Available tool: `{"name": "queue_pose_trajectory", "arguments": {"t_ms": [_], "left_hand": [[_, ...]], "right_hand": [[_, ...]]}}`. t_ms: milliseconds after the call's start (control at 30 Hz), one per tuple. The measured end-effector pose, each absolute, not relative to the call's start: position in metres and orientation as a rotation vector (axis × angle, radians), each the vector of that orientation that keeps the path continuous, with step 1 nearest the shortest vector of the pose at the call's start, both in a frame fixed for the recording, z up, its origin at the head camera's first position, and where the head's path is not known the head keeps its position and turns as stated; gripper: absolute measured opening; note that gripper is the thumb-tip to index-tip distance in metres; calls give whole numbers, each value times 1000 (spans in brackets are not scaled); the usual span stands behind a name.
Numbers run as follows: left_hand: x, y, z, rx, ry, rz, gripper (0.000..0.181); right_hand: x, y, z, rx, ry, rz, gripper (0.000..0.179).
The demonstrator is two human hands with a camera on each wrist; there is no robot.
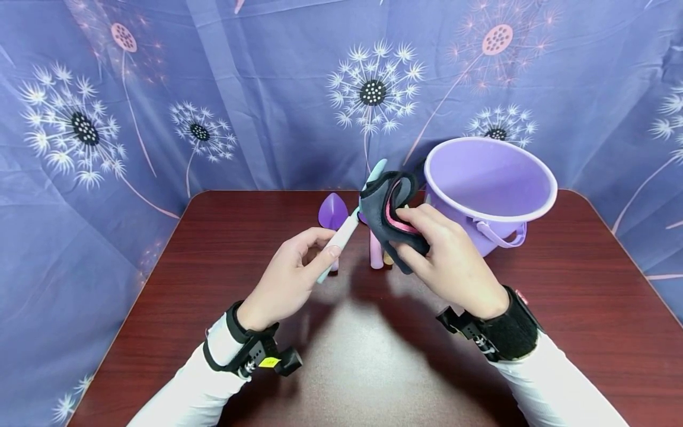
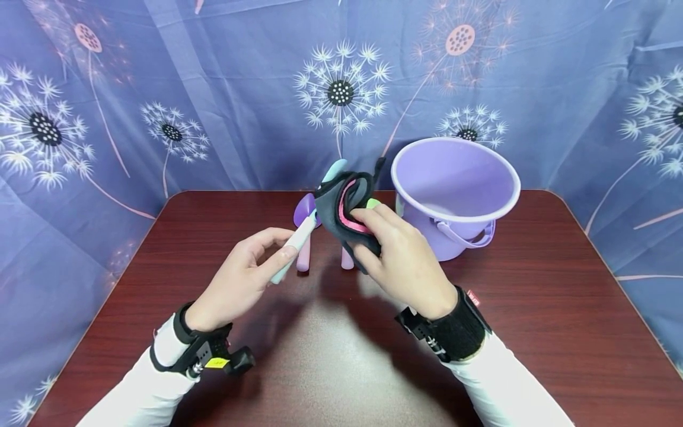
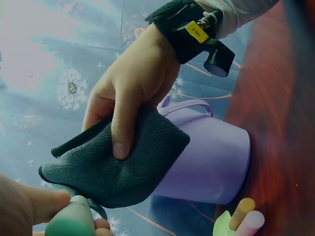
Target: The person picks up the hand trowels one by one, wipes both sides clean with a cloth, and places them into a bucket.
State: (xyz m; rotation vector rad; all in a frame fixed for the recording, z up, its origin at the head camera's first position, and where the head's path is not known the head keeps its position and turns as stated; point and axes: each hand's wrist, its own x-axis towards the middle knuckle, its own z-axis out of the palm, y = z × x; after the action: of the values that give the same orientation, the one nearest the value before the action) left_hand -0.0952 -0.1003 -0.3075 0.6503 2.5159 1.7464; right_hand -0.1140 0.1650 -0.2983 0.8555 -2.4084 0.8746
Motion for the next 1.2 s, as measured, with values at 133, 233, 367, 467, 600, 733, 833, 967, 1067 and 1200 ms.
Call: {"name": "queue_pose_trajectory", "arguments": {"t_ms": [133, 233, 367, 467, 600, 733, 833, 967, 1067, 1200], "left_hand": [[-95, -101, -306, 629, 2515, 1744, 21], [-95, -102, -304, 622, 2516, 1744, 21], [-95, -103, -303, 609, 2538, 1727, 22], [-95, -105, -302, 608, 2550, 1721, 22], [-96, -107, -301, 609, 2582, 1714, 23], [-98, -108, -300, 647, 2633, 1689, 24], [-100, -109, -297, 693, 2641, 1689, 25], [-103, -108, -294, 716, 2697, 1640, 24], [-107, -107, -290, 735, 2775, 1570, 24], [-116, -103, -280, 801, 2852, 1506, 21]], "right_hand": [[-114, 166, -300, 871, -2403, 825, 32], [-114, 166, -301, 884, -2403, 785, 35], [-114, 167, -303, 891, -2419, 737, 37], [-113, 168, -304, 889, -2445, 695, 36], [-113, 170, -306, 887, -2490, 638, 34], [-111, 173, -309, 878, -2535, 579, 35], [-108, 177, -312, 865, -2573, 532, 36], [-103, 181, -315, 866, -2621, 476, 38], [-99, 183, -316, 883, -2643, 447, 37], [-92, 186, -316, 903, -2650, 424, 36]]}}
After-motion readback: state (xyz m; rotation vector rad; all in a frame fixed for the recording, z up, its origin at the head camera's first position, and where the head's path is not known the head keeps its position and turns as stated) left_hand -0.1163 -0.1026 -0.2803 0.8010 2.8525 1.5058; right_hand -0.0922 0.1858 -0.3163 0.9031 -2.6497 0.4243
